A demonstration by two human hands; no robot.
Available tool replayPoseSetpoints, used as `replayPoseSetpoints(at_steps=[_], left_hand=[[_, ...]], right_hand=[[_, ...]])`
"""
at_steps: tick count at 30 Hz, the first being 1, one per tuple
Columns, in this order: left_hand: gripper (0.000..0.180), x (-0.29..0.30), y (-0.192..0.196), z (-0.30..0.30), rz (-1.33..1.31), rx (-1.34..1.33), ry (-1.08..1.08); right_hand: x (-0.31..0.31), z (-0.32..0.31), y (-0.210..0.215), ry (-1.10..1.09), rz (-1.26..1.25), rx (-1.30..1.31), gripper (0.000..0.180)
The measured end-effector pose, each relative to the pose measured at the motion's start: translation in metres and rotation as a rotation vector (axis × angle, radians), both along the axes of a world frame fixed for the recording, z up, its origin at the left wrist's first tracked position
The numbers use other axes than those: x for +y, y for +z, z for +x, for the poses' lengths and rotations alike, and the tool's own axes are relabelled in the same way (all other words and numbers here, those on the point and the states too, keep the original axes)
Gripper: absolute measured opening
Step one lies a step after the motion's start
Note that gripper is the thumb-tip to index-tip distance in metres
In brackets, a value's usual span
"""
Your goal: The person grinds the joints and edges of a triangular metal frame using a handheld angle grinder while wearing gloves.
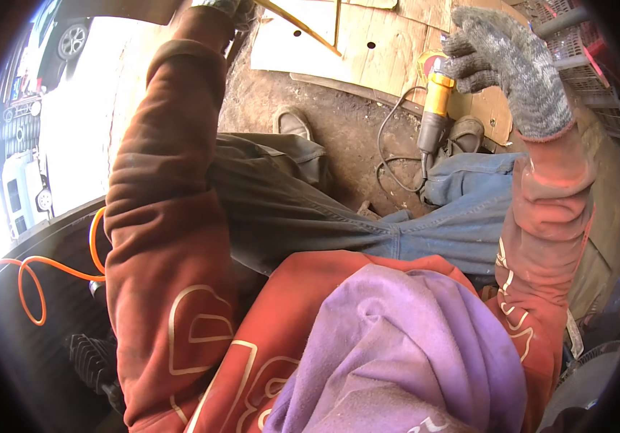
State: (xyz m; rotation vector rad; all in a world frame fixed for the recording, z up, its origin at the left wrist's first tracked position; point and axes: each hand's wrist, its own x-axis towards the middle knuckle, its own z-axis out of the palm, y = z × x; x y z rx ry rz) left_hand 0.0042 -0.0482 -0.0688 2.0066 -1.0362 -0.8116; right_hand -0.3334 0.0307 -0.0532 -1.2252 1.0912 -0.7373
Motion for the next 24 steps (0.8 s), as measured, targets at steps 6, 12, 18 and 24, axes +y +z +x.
replayPoseSetpoints(at_steps=[6, 12, 18, 24], left_hand=[[0.041, 0.000, -0.019, -0.007, -0.038, -0.035, -0.114], [0.041, -0.007, -0.021, -0.006, -0.028, -0.048, -0.184], [0.036, -0.006, -0.006, -0.006, 0.009, 0.021, -0.112], [0.037, -0.011, -0.014, 0.015, 0.019, -0.053, -0.062]], right_hand=[[0.010, 0.007, 0.016, -0.089, -0.081, 0.052, 0.034], [0.015, 0.008, 0.025, -0.061, -0.141, 0.013, 0.033], [0.012, 0.002, 0.004, -0.086, -0.133, 0.054, 0.038], [0.022, 0.003, -0.024, 0.249, -0.489, 0.707, 0.049]])
